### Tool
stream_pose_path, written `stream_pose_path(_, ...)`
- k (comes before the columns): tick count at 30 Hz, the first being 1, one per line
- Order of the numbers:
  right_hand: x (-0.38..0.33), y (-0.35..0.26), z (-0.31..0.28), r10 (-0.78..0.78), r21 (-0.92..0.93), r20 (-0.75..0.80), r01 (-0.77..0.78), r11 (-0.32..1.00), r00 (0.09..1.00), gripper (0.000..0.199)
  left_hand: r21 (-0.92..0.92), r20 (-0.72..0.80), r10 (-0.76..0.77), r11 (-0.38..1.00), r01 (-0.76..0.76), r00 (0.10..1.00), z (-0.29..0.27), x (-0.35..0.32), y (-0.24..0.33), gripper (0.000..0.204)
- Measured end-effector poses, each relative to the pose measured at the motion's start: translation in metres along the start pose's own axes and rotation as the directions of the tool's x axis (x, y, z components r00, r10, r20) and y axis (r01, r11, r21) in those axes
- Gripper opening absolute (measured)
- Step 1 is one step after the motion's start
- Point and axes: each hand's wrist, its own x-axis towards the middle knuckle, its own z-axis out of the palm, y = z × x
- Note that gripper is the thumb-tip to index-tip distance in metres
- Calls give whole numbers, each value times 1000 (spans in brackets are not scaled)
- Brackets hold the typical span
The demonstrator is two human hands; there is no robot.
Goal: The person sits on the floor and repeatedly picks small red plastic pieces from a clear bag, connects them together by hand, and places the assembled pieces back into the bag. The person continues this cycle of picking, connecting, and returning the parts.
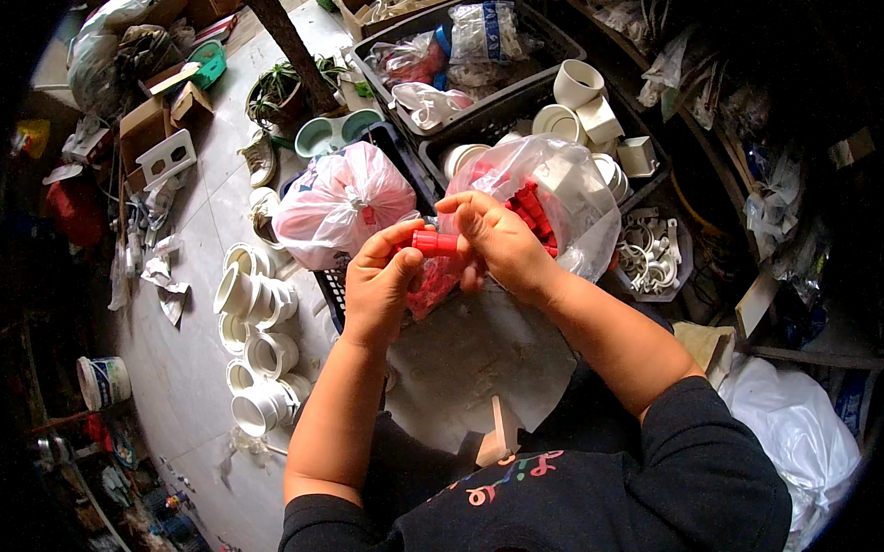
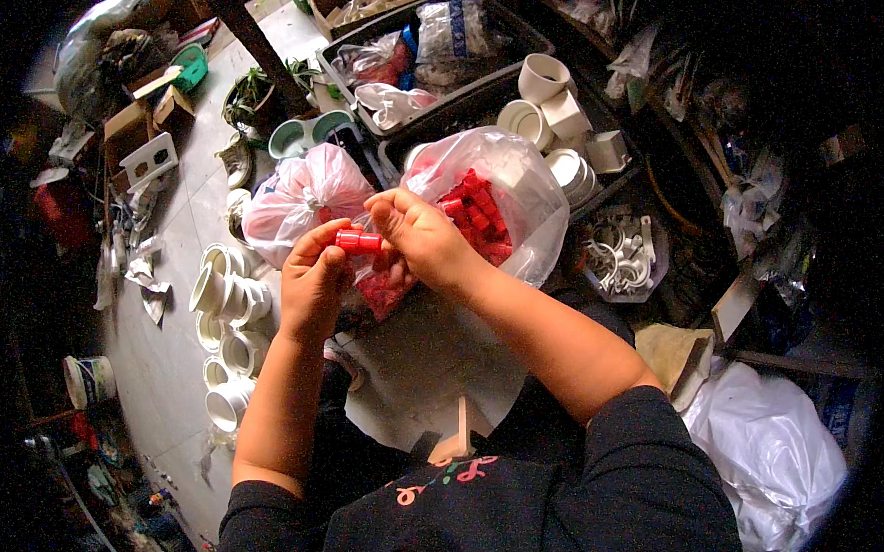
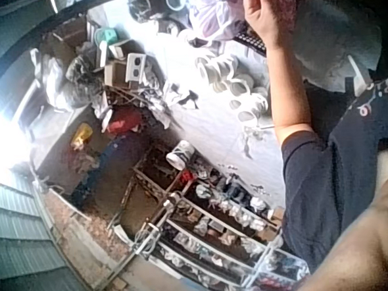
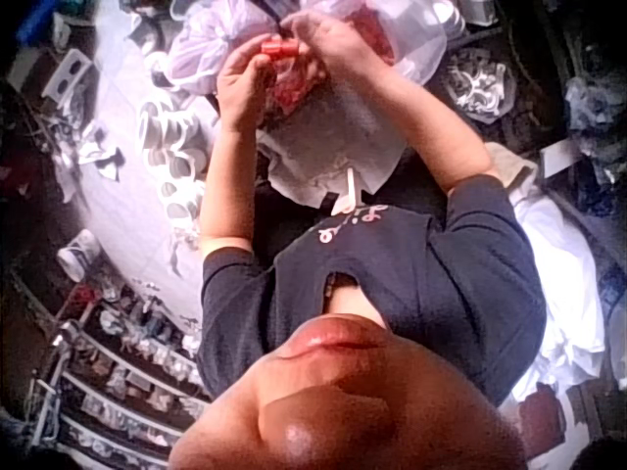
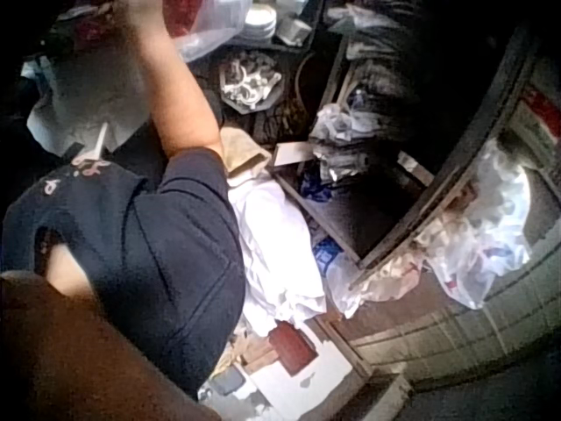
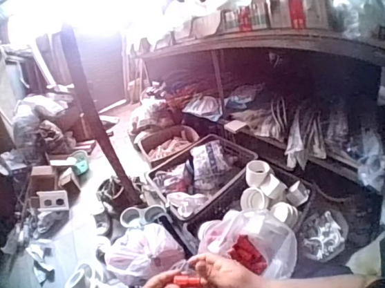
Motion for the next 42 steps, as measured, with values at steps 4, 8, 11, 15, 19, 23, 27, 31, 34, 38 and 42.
stream_pose_path(4, 1, 4, 6, -636, -660, 115, 537, 526, 763, 33, 0, 22, -20, 1000, 20, 1000, 0, 0, 2, 33)
stream_pose_path(8, -2, 8, 8, -474, -616, 90, 423, 665, 876, 30, -9, 17, -10, 1000, 10, 1000, -3, -1, 0, 31)
stream_pose_path(11, -3, 6, 5, -64, -85, 5, 64, 994, 998, 18, 110, 27, 34, 993, -37, 999, 4, -1, 2, 28)
stream_pose_path(15, -2, 0, 2, 191, 173, 58, -198, 965, 980, 17, 239, 67, 120, 962, -133, 991, 3, -5, 4, 26)
stream_pose_path(19, -7, -15, -1, 78, 51, 46, -80, 996, 996, 15, 165, 77, 35, 985, -47, 996, 3, -6, 3, 25)
stream_pose_path(23, -6, -41, -44, -65, -508, 3, 58, 859, 998, 15, 100, -28, -16, 995, 18, 999, 4, 2, -1, 20)
stream_pose_path(27, -10, -51, -68, -76, -968, -118, -97, 232, 990, 20, 10, -75, -109, 994, 110, 991, -7, 10, -1, 32)
stream_pose_path(31, -10, -29, -77, -174, -904, -133, -47, 425, 976, 16, 2, -133, -235, 971, 237, 963, -2, 14, 1, 45)
stream_pose_path(34, -5, -19, -90, 45, -965, -79, -88, 248, 996, 13, -132, -137, -364, 928, 347, 921, -5, 22, 3, 48)
stream_pose_path(38, 9, 22, -90, 392, -974, -143, -58, -220, 909, 17, -196, -100, -419, 898, 395, 903, -11, 30, 6, 36)
stream_pose_path(42, 15, 67, -104, 399, -945, -259, -146, -292, 879, 20, -200, -46, -460, 874, 443, 887, -12, 38, 13, 32)
